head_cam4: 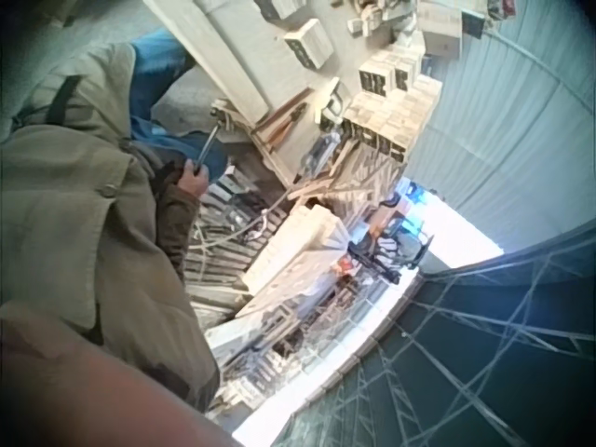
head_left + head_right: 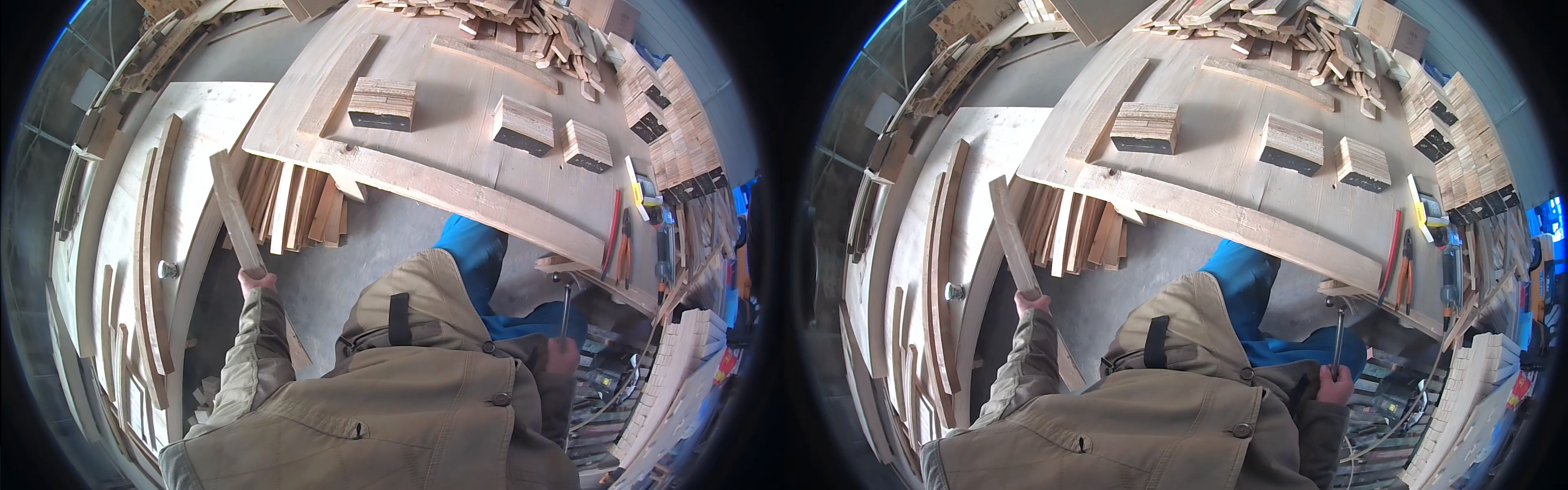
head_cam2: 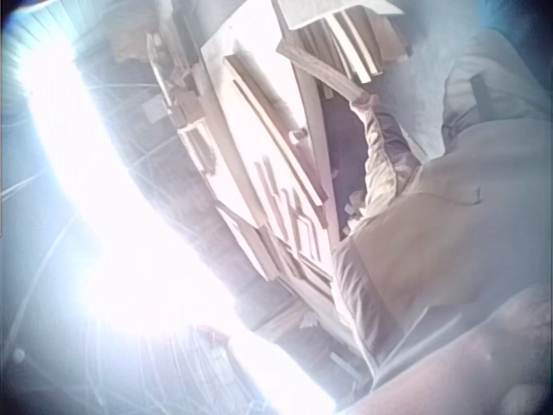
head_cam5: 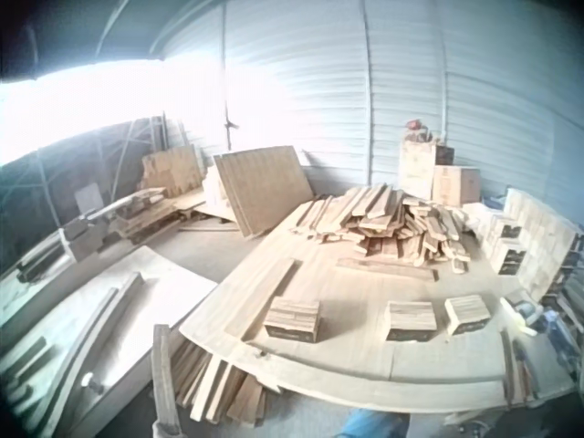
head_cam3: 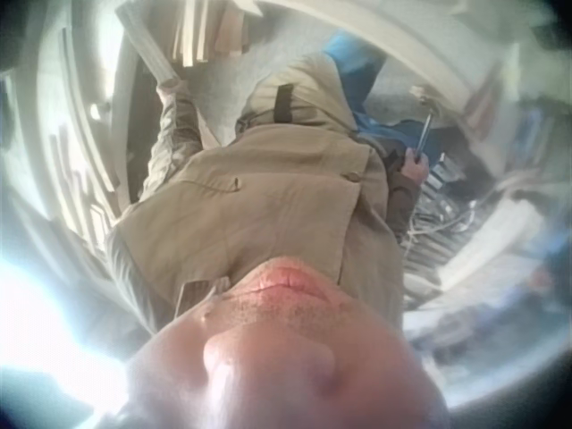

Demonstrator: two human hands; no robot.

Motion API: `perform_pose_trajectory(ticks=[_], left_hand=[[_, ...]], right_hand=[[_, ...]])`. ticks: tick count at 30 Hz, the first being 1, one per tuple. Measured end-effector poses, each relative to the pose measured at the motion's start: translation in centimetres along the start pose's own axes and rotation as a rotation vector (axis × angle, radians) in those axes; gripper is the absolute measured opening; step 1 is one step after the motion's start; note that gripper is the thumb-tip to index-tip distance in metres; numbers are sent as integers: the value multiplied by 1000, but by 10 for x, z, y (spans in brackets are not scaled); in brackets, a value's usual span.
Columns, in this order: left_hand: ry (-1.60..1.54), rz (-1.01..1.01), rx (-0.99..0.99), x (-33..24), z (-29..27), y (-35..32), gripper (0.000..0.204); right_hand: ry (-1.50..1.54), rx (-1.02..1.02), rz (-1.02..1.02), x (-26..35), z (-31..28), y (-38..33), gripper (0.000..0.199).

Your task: The person uses pliers and a hammer to remove nails from small wooden blocks on a workbench. They repeatedly pry and tap to extract nails, then place the blocks aside.

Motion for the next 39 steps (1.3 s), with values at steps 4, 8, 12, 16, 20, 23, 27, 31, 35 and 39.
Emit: perform_pose_trajectory(ticks=[4,8,12,16,20,23,27,31,35,39], left_hand=[[185,-146,170,39,25,-22,83],[235,-134,189,30,48,-3,79],[377,-64,291,-31,66,86,89],[321,-16,91,-140,58,177,100],[119,220,5,-221,41,199,94],[47,183,114,-211,68,181,80],[68,284,416,-119,138,109,62],[-45,213,643,-60,178,6,56],[-240,248,705,-104,172,-41,51],[-541,389,697,-197,145,-33,37]], right_hand=[[-58,6,-31,8,-1,0,17],[-127,14,-22,14,-1,-4,18],[-135,15,-21,18,1,-12,18],[-81,7,-24,23,1,-18,20],[-157,-4,28,26,3,-22,24],[-166,8,13,27,5,-25,26],[-150,27,-21,23,3,-25,27],[-132,65,67,19,4,-21,30],[-118,51,62,20,7,-17,30],[-84,48,58,19,8,-15,28]])
Point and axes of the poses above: each hand's wrist, its own y-axis towards the middle knuckle, its own z-axis out of the palm, x = y × z, the point moved 3 cm from there along y, towards the middle knuckle, and after that the axes turned 7 degrees about -y, right-handed, at the moved point
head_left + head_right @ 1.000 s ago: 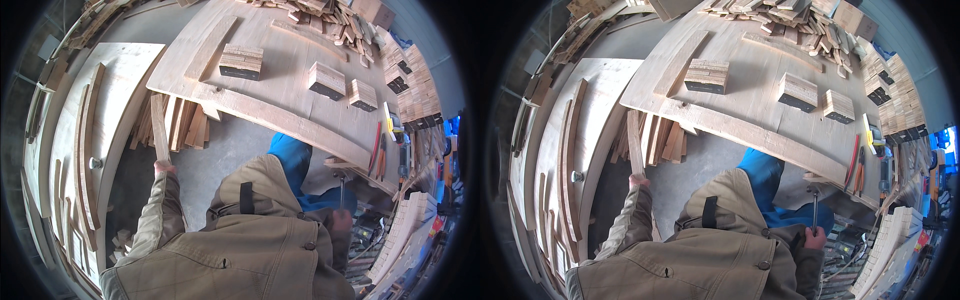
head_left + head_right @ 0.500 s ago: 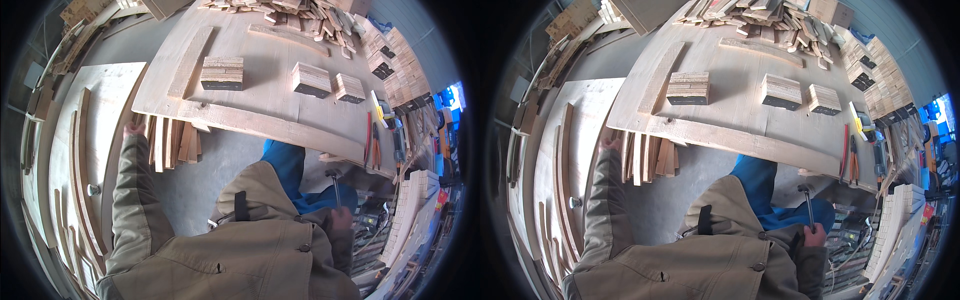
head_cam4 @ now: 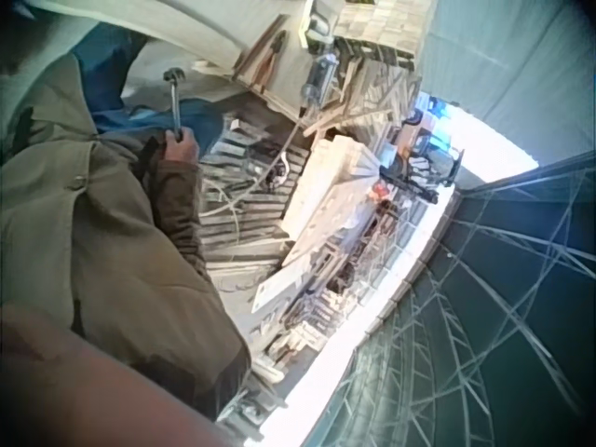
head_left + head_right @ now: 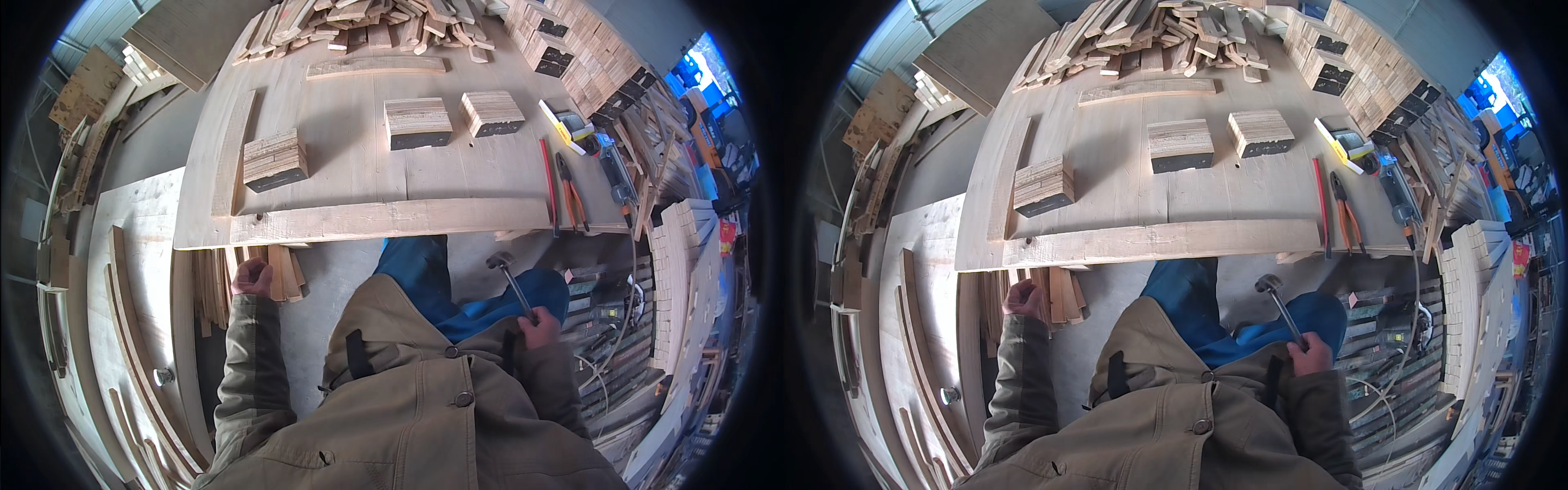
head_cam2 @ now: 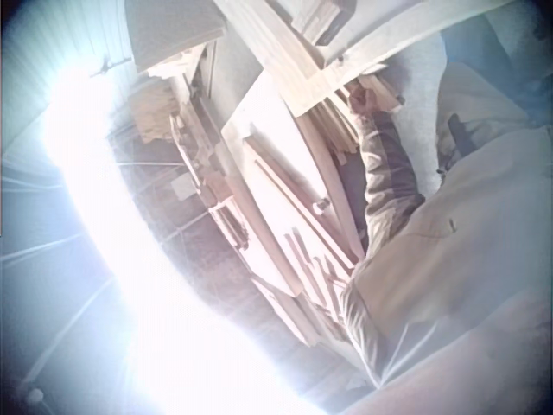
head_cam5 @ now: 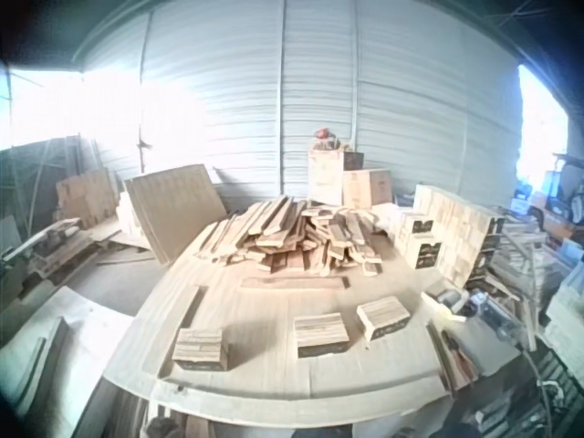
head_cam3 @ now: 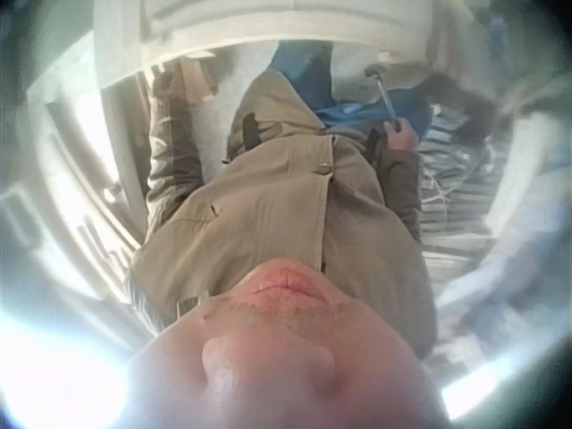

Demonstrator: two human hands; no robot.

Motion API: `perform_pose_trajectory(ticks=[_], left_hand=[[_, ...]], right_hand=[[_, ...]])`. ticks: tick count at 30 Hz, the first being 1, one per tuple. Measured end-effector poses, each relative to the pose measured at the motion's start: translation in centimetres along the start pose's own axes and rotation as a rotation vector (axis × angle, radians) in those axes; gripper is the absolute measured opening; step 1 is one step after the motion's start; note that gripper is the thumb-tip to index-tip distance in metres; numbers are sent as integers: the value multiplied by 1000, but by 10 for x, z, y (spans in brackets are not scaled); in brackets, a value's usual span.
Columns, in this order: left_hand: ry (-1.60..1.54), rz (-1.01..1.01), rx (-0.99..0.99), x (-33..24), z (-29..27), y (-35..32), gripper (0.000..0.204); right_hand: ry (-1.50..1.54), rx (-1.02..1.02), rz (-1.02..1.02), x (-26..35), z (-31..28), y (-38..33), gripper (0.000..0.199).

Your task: The person uses pliers and a hammer to remove nails from small wooden blocks on a workbench. They repeatedly pry and tap to extract nails, then place the blocks aside.

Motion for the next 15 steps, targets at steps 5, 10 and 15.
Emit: perform_pose_trajectory(ticks=[5,10,15], left_hand=[[391,540,-2,-130,35,33,33],[642,741,159,-213,94,78,72],[946,695,447,-223,146,145,103]], right_hand=[[52,24,41,-7,-2,4,24],[39,29,50,-9,-8,7,22],[11,-11,36,-4,-13,7,22]])
Point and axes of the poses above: each hand's wrist, its own y-axis towards the middle knuckle, its own z-axis out of the palm, x = y × z, the point moved 3 cm from there along y, towards the middle knuckle, and after that the axes turned 7 degrees about -y, right-handed, at the moved point
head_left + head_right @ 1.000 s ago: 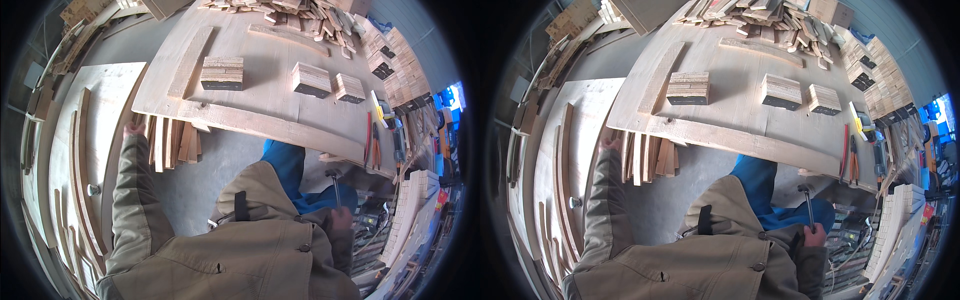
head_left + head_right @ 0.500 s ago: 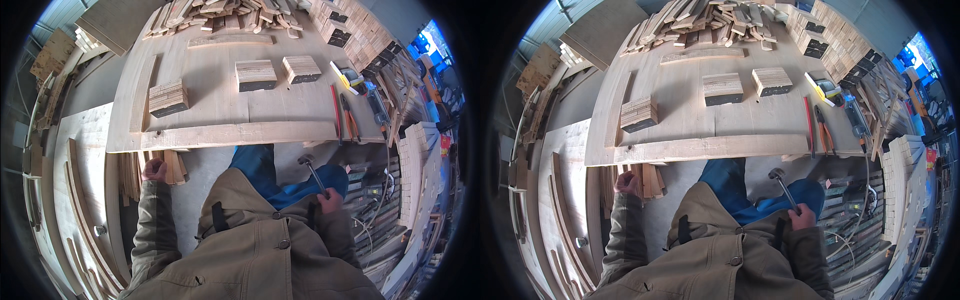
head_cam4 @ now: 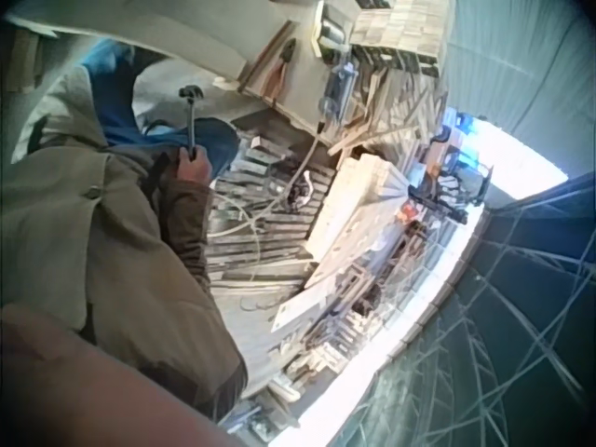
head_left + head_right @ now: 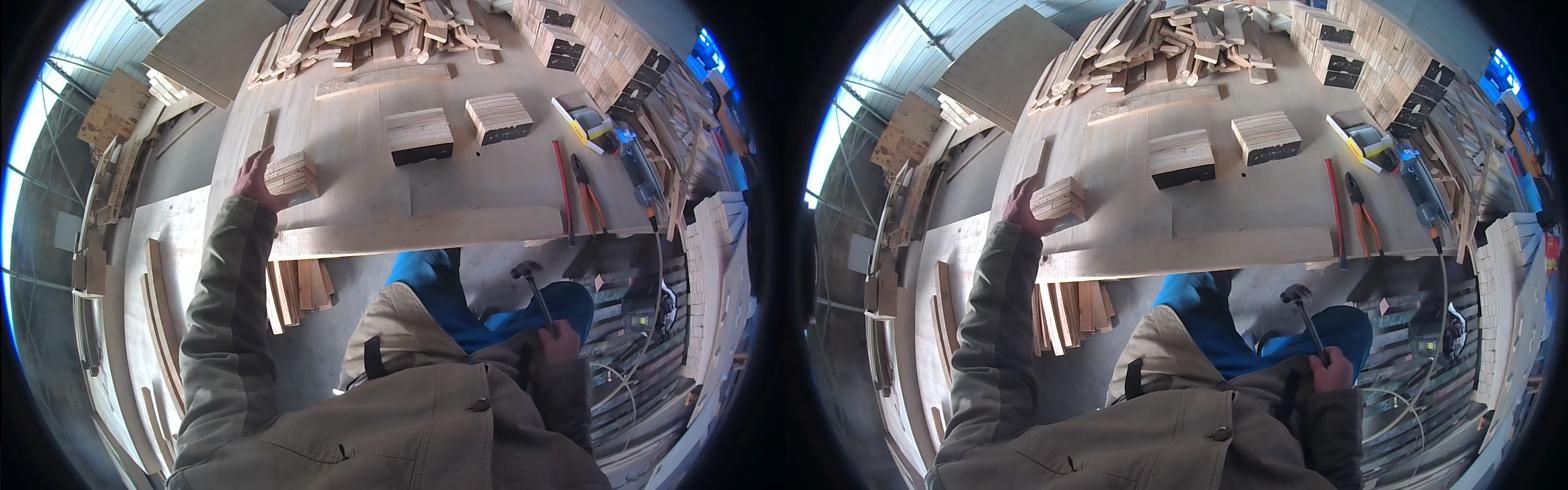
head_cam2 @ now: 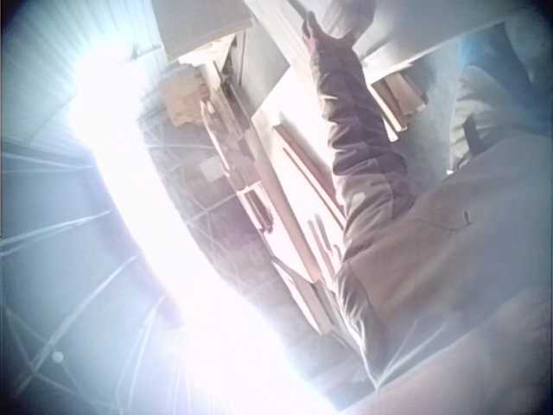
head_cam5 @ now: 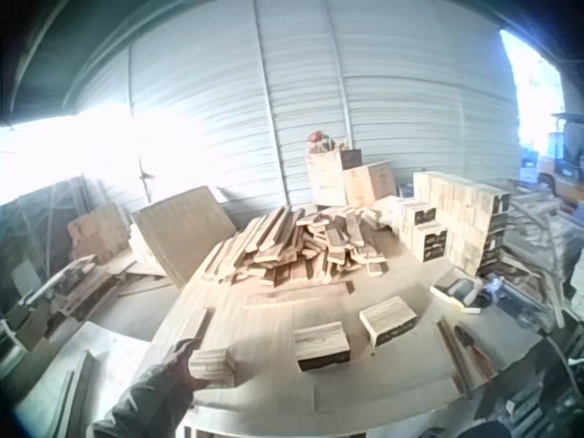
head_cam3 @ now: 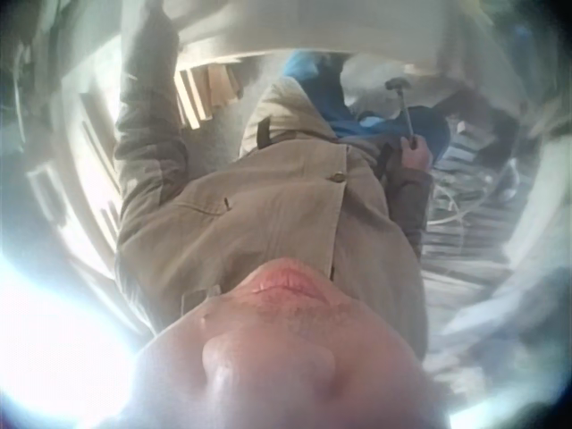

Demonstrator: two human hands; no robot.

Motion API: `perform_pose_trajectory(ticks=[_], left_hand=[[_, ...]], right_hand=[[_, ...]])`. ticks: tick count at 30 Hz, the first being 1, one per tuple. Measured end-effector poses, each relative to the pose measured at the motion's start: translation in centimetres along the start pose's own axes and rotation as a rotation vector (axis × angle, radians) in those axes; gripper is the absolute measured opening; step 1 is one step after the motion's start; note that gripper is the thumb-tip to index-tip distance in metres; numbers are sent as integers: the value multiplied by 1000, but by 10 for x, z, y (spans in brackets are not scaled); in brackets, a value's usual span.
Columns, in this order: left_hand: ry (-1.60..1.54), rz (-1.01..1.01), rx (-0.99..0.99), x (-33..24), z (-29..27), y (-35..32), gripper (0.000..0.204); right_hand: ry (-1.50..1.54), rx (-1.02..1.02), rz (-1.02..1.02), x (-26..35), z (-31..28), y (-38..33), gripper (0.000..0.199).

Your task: The person uses pliers and a hammer to remove nails from small wooden blocks on a workbench. They repeatedly pry and tap to extract nails, then place the blocks aside.

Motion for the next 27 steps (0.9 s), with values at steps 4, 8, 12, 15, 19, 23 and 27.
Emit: perform_pose_trajectory(ticks=[4,8,12,15,19,23,27], left_hand=[[48,-233,328,11,8,30,100],[30,-240,382,5,15,26,92],[-36,-87,247,7,23,-7,101],[-71,-95,145,23,23,-18,107],[15,-139,153,49,12,-8,110],[-7,-238,268,56,6,12,109],[-22,-284,334,40,-1,19,103]], right_hand=[[33,2,24,1,-1,-2,21],[26,-2,39,3,-1,-2,20],[-9,22,44,5,-1,1,20],[-1,37,24,7,-2,3,20],[-10,44,-2,12,1,6,20],[-25,52,16,15,4,4,21],[-21,45,16,14,4,1,21]])
Point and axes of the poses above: each hand's wrist, its own y-axis towards the middle knuckle, its own z-axis out of the palm, x = y × z, the point moved 3 cm from there along y, towards the middle knuckle, and after that the axes turned 7 degrees about -y, right-handed, at the moved point
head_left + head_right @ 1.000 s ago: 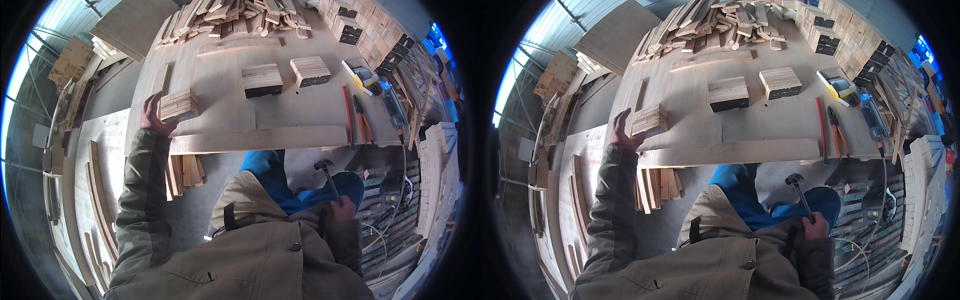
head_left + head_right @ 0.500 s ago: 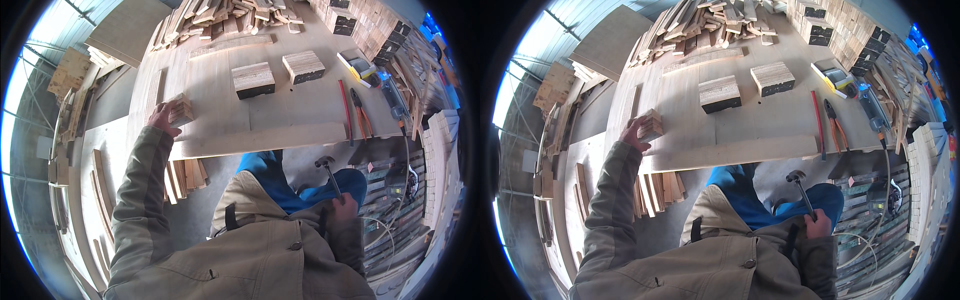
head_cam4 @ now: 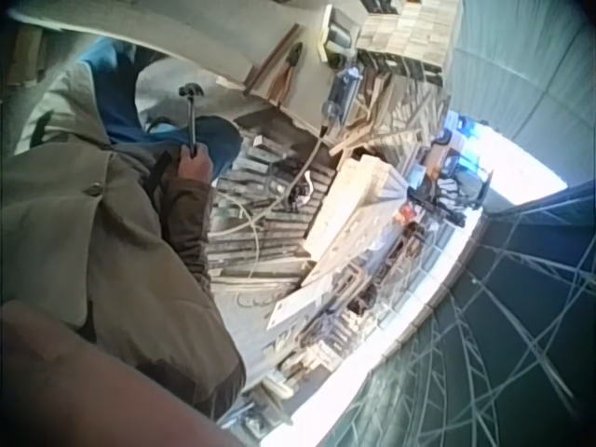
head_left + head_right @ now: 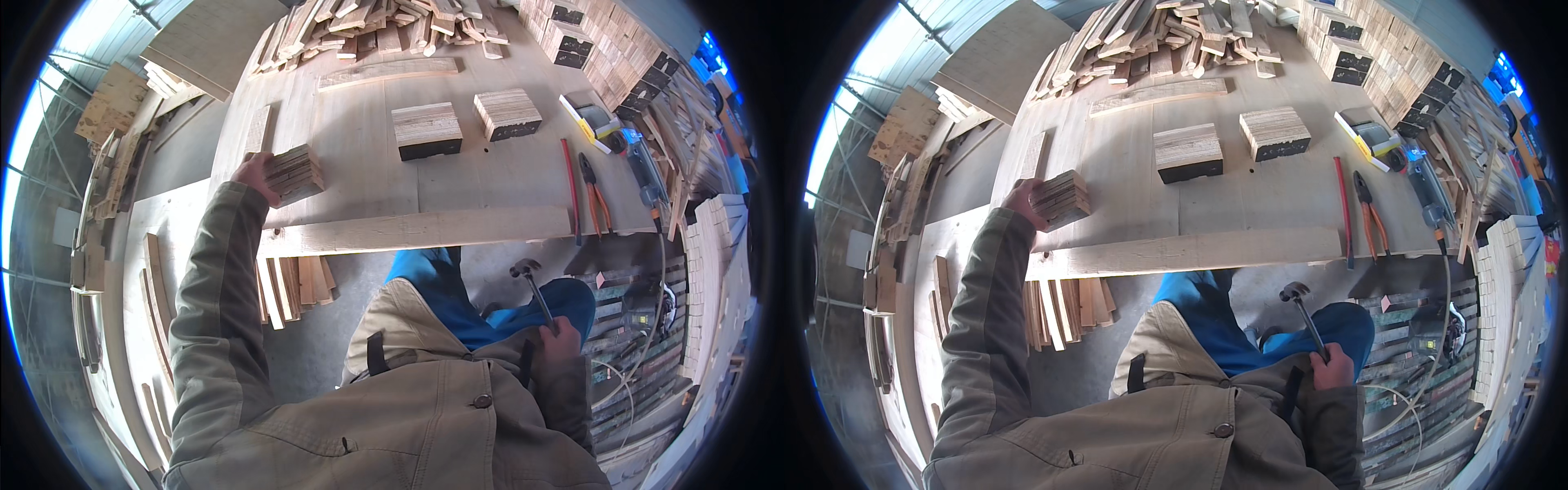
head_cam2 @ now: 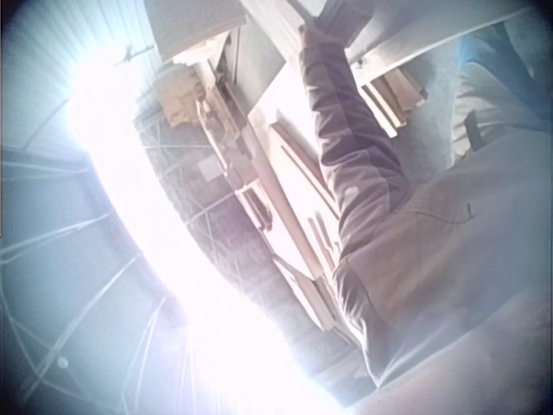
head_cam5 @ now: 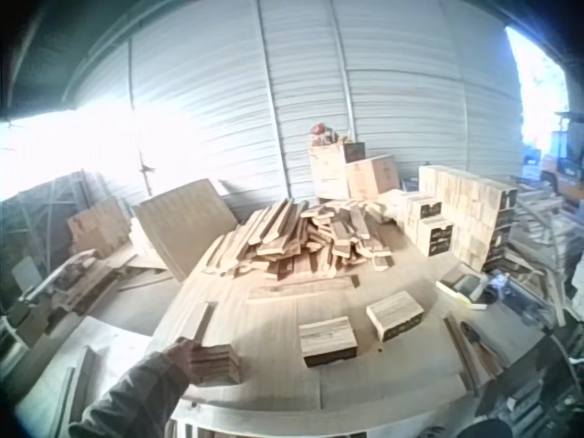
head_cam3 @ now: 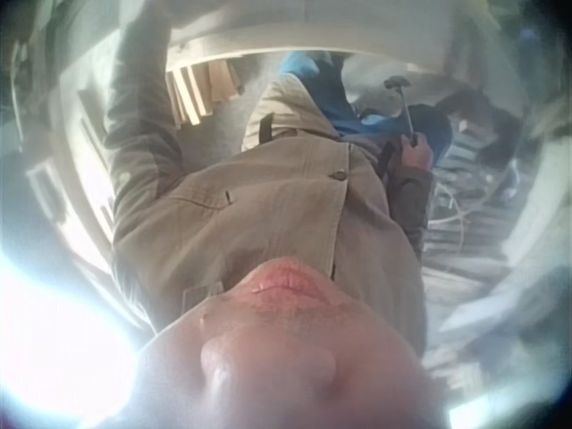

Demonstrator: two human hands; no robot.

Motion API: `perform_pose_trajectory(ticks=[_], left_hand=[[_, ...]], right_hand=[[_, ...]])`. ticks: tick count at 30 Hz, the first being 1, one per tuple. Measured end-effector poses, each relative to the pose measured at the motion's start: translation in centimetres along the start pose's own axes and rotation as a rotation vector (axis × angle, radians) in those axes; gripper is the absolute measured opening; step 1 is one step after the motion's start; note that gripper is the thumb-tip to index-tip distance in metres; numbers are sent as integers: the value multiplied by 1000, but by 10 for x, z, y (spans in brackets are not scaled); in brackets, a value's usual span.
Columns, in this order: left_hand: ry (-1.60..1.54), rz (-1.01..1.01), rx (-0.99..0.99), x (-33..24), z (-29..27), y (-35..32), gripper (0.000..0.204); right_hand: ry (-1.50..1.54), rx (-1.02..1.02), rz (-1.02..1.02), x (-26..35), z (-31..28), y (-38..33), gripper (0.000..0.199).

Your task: The person uses pliers and a hammer to remove nails from small wooden blocks on a workbench. They repeatedly pry and tap to extract nails, then place the blocks aside.

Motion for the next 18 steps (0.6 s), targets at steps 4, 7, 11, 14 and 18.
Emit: perform_pose_trajectory(ticks=[4,7,11,14,18], left_hand=[[35,218,-273,-30,4,-16,92],[43,369,-464,-52,16,-25,84],[36,552,-656,-83,39,-25,89],[30,498,-624,-92,55,-22,83],[55,457,-628,-90,61,-21,93]], right_hand=[[-31,11,-5,2,0,2,22],[-73,8,-31,7,0,3,22],[-102,-3,-38,11,-3,0,22],[-89,-1,-18,11,-4,-3,22],[-94,-7,-38,9,-6,-5,22]])
Point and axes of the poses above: each hand's wrist, its own y-axis towards the middle knuckle, its own z-axis out of the palm, x = y × z, the point moved 3 cm from there along y, towards the middle knuckle, and after that the axes turned 7 degrees about -y, right-handed, at the moved point
